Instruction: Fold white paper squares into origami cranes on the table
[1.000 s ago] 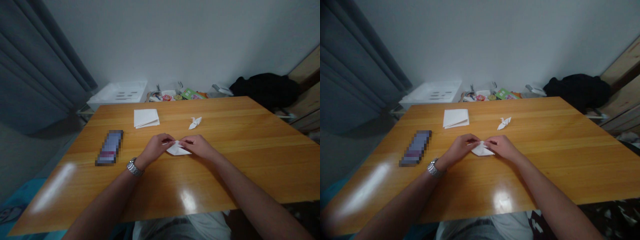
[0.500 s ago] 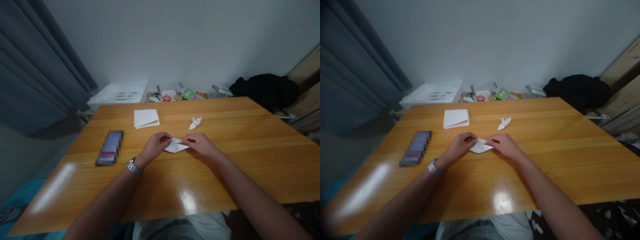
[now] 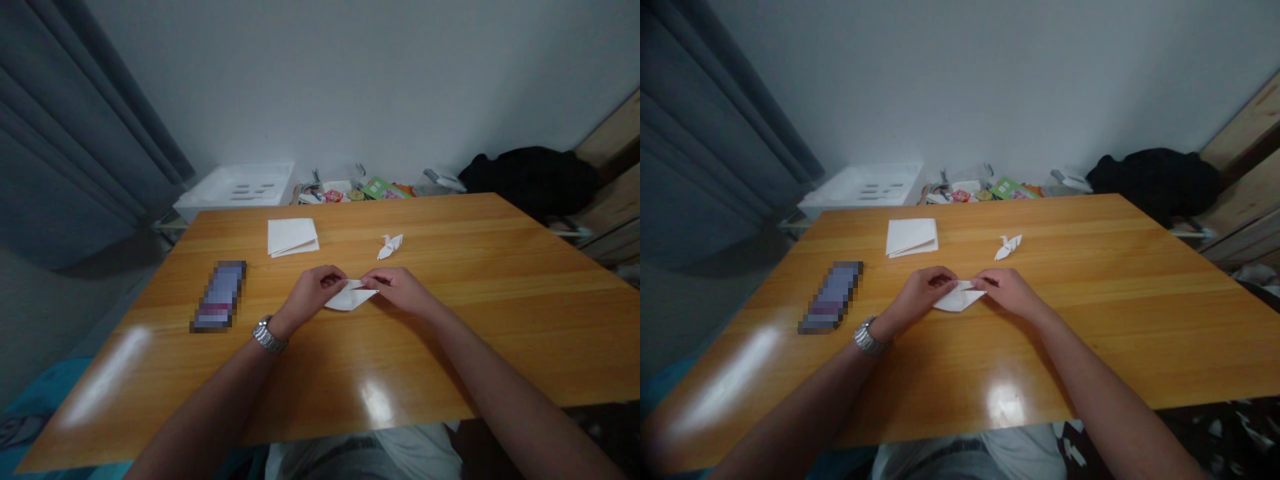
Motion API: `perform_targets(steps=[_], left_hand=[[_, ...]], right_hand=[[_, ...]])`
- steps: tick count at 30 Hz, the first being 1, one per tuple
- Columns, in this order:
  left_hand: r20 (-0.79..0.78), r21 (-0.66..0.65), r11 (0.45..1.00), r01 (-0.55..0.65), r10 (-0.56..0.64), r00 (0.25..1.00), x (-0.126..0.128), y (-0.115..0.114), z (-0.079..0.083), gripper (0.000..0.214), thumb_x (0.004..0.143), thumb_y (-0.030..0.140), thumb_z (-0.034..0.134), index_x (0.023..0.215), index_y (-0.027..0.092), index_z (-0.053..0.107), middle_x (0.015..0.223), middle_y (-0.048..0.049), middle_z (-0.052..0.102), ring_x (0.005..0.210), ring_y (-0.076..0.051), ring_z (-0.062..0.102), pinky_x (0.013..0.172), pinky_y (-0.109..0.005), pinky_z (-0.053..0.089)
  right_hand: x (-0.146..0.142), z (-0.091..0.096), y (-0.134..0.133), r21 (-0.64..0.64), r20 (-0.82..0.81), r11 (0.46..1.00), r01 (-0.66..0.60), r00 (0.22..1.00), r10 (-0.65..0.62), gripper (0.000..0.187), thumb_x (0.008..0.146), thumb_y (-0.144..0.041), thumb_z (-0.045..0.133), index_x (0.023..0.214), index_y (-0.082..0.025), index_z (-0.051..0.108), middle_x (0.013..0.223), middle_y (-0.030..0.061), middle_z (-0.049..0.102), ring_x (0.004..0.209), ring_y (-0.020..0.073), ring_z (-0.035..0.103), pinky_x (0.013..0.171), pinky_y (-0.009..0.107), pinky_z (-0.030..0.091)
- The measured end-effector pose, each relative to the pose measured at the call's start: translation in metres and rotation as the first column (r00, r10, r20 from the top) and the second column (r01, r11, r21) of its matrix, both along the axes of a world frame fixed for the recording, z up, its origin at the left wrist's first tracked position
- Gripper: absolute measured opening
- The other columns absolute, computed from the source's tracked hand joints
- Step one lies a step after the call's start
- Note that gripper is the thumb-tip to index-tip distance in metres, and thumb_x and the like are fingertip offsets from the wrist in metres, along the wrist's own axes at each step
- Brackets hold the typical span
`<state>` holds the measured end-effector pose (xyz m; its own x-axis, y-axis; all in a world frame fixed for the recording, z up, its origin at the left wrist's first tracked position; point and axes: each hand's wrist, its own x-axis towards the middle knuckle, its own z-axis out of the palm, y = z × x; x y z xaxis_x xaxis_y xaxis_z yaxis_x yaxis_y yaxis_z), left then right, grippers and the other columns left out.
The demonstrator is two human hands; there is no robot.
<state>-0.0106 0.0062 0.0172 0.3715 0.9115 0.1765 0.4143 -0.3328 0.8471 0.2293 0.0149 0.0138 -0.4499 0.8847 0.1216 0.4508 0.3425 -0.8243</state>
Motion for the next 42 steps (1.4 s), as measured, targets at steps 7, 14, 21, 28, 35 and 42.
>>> perform_targets(steps=[7,14,21,28,35,42], left_hand=[[0.091,-0.058,0.996,-0.071,0.076,0.993,-0.001,0.005,-0.005,0.022,0.09,0.038,0.064,0.092,0.016,0.069,0.084,-0.0043,0.073,0.075,-0.015,0.066,0.066,-0.023,0.051],[0.211,-0.162,0.978,-0.129,0.162,0.964,0.0,0.01,-0.013,0.024,0.086,0.039,0.067,0.091,0.016,0.061,0.082,-0.0033,0.067,0.07,-0.013,0.065,0.059,-0.022,0.054],[0.287,-0.243,0.959,-0.145,0.214,0.934,0.004,0.006,-0.017,0.024,0.087,0.038,0.067,0.09,0.017,0.055,0.082,-0.0027,0.067,0.066,-0.014,0.069,0.059,-0.024,0.058],[0.398,-0.241,0.966,-0.095,0.188,0.898,0.01,0.006,-0.027,0.024,0.09,0.034,0.068,0.087,0.017,0.052,0.084,-0.005,0.069,0.071,-0.015,0.071,0.068,-0.03,0.061],[0.457,-0.298,0.954,-0.017,0.158,0.875,0.016,0.003,-0.036,0.028,0.089,0.037,0.07,0.085,0.016,0.051,0.086,-0.0052,0.068,0.079,-0.016,0.072,0.078,-0.033,0.061],[0.364,-0.211,0.977,-0.003,0.082,0.928,0.016,0.002,-0.035,0.025,0.091,0.037,0.066,0.086,0.017,0.052,0.085,-0.0049,0.067,0.081,-0.016,0.07,0.074,-0.03,0.057]], right_hand=[[0.002,-0.005,0.004,-0.062,-0.155,0.991,0.118,0.98,-0.126,0.039,0.097,-0.052,0.051,0.094,-0.019,0.073,0.09,0.0079,0.076,0.079,0.0233,0.07,0.073,0.035,0.056],[-0.003,-0.006,-0.001,-0.152,-0.214,0.985,0.085,0.97,-0.117,0.044,0.094,-0.058,0.055,0.096,-0.017,0.072,0.091,0.0098,0.076,0.08,0.0226,0.071,0.075,0.035,0.057],[-0.012,-0.007,-0.007,-0.164,-0.23,0.985,0.05,0.969,-0.087,0.042,0.092,-0.057,0.06,0.094,-0.017,0.071,0.092,0.0093,0.076,0.083,0.0222,0.071,0.077,0.033,0.056],[-0.015,-0.021,-0.004,-0.144,-0.247,0.982,0.121,0.957,-0.154,0.038,0.087,-0.052,0.068,0.105,-0.018,0.068,0.103,0.0109,0.076,0.092,0.0254,0.073,0.081,0.037,0.058],[-0.017,-0.019,-0.004,-0.073,-0.227,0.985,0.155,0.959,-0.168,0.029,0.089,-0.041,0.067,0.108,-0.019,0.067,0.101,0.0089,0.076,0.089,0.0242,0.072,0.079,0.036,0.058],[-0.019,-0.017,-0.003,-0.015,-0.157,0.978,0.206,0.966,-0.206,0.021,0.089,-0.031,0.064,0.105,-0.018,0.068,0.099,0.0095,0.075,0.087,0.0234,0.071,0.079,0.037,0.056]])
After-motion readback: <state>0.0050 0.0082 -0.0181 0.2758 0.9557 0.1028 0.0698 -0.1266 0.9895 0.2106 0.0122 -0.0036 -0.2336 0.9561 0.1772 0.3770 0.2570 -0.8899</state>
